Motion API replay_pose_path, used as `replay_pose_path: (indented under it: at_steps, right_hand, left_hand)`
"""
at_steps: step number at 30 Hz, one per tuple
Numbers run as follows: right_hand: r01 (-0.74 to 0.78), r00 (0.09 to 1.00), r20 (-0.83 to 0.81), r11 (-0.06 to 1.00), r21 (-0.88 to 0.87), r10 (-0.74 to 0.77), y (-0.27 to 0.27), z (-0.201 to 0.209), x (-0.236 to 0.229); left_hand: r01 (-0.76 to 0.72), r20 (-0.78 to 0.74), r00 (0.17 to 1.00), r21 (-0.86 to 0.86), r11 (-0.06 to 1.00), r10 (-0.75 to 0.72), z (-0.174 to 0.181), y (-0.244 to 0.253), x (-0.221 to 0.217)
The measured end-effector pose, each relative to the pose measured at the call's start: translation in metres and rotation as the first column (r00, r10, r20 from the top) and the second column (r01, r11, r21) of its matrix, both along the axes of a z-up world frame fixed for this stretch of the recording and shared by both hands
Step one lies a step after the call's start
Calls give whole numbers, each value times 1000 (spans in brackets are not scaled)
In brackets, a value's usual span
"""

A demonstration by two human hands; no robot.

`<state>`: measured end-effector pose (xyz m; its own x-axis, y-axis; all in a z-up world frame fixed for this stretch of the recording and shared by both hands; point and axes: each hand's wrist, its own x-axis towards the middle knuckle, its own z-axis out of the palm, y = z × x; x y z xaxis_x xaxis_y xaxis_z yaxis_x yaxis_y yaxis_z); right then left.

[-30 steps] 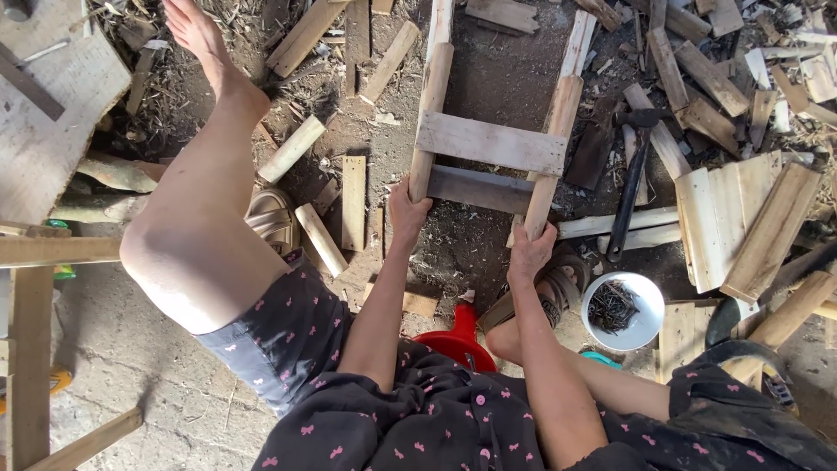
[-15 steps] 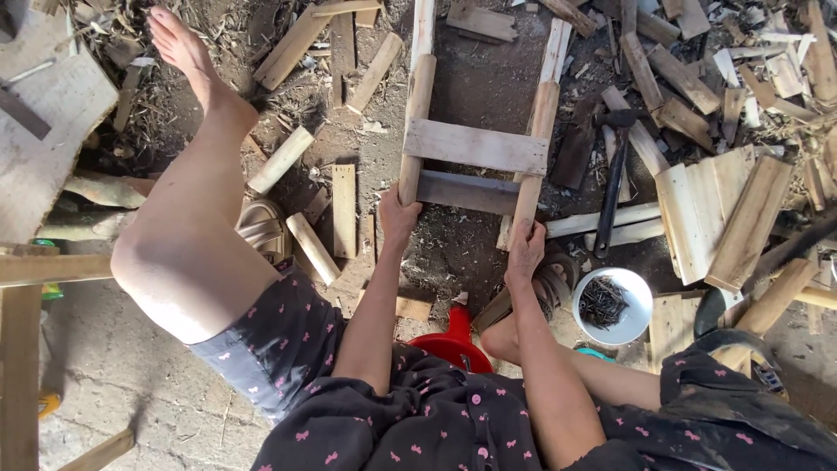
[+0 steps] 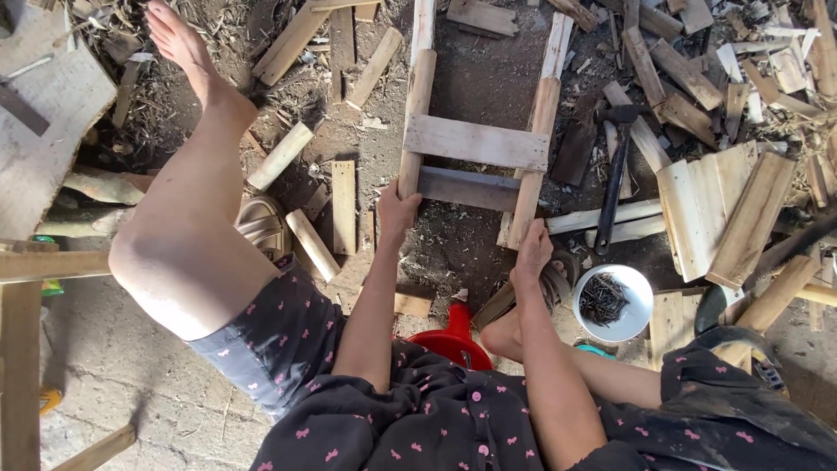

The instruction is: Assembling a wooden furniture base by aligning slats and hammering nails into place.

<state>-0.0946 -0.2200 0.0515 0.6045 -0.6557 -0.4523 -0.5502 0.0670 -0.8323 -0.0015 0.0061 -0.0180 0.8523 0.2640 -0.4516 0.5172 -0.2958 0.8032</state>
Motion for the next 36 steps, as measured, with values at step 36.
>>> replay_pose_path:
  at_steps: [36]
  right_hand:
    - [-281,949,171,957,77,265,-22,-4,34]
  left_hand:
    - [-199,-27,978,-415,888,206,14,12,22]
